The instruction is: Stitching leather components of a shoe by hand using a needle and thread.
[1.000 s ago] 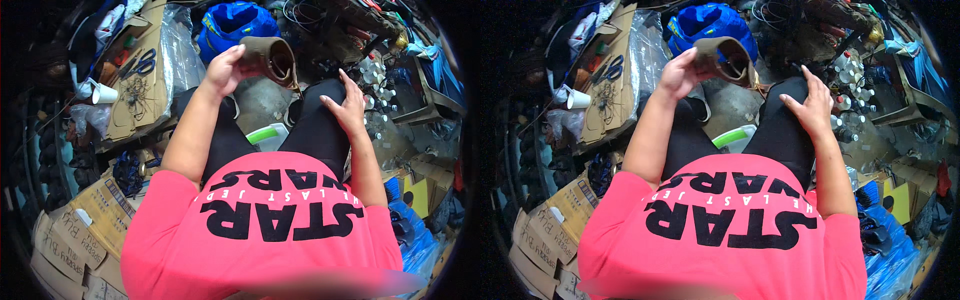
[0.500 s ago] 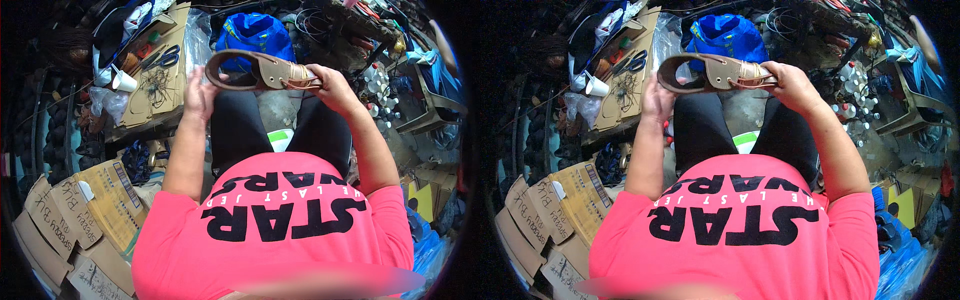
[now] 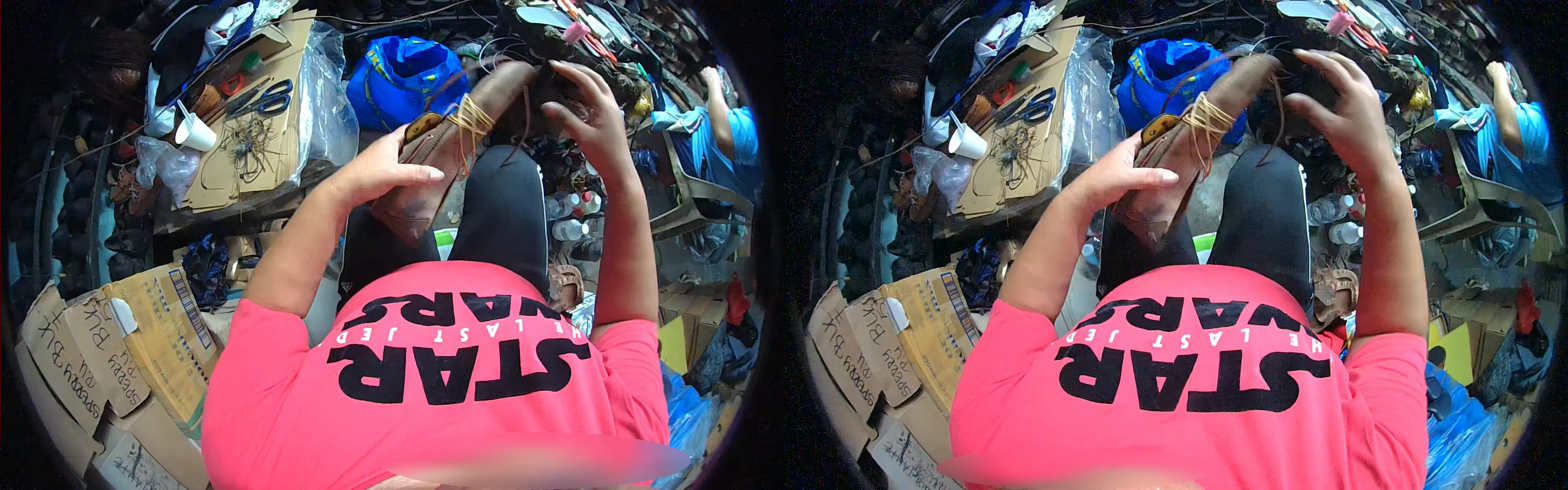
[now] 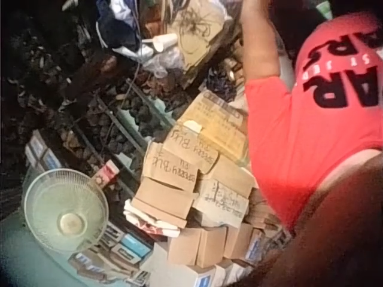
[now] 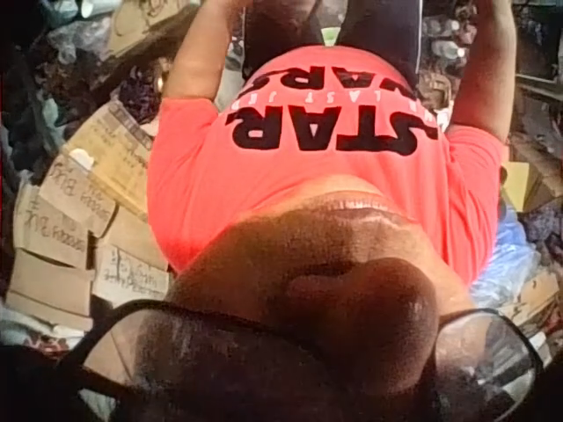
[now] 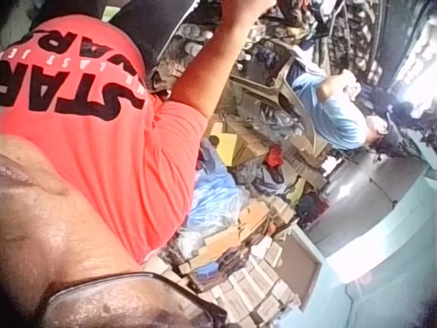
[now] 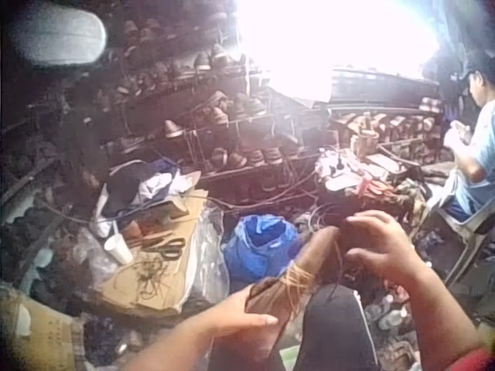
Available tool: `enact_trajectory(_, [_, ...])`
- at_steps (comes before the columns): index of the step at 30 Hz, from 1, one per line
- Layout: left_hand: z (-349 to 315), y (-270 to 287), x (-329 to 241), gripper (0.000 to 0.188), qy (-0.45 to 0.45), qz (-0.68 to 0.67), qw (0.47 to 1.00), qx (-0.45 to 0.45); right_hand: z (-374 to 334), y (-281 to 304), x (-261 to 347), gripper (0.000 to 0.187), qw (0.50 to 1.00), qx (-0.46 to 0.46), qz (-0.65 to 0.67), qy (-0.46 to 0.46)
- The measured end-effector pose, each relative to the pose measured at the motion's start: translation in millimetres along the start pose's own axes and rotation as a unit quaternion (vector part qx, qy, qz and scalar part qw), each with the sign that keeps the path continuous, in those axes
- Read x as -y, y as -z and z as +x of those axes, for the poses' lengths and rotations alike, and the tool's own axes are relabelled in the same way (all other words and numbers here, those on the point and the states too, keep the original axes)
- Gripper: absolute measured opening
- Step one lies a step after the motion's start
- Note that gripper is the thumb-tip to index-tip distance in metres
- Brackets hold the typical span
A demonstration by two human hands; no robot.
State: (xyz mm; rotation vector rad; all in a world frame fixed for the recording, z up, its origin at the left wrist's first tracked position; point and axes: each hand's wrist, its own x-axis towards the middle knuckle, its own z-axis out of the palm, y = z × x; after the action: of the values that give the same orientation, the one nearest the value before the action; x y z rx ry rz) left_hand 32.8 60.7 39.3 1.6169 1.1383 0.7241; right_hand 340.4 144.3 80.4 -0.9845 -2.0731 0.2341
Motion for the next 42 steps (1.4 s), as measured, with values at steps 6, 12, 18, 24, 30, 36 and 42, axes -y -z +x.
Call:
enact_trajectory(6, [-6.3, -21.2, 19.8, 0.063, 0.107, -0.453, 0.880, 0.098, -48.7, -42.3, 26.8, 0.028, 0.977, 0.021, 0.182, -0.114])
enact_trajectory(12, [1.9, -44.4, 20.9, 0.071, 0.042, -0.358, 0.933, -0.003, -49.9, -102.9, 48.5, 0.023, 0.984, -0.038, 0.161, -0.073])
enact_trajectory(18, [-13.9, 9.3, 8.2, 0.082, -0.107, 0.303, 0.928, -0.189, -42.2, -37.5, 35.6, 0.017, 0.805, 0.143, 0.510, -0.266])
enact_trajectory(24, [-8.7, 9.8, -24.7, 0.063, -0.015, 0.054, 0.998, -0.038, -37.4, 18.9, 58.5, 0.015, 0.852, 0.176, 0.410, -0.274])
enact_trajectory(30, [30.6, -61.8, -16.5, 0.071, -0.049, -0.296, 0.953, -0.044, -30.0, -23.4, 96.7, 0.007, 0.988, 0.075, 0.097, -0.092])
enact_trajectory(36, [29.5, -63.3, -5.6, 0.066, -0.040, 0.055, 0.972, -0.223, -43.0, -18.6, 104.9, 0.011, 0.974, 0.162, -0.160, 0.010])
enact_trajectory(42, [27.9, -28.9, -16.6, 0.052, -0.144, 0.298, 0.912, -0.244, -44.5, 23.2, 81.1, 0.018, 0.889, 0.167, 0.361, -0.227])
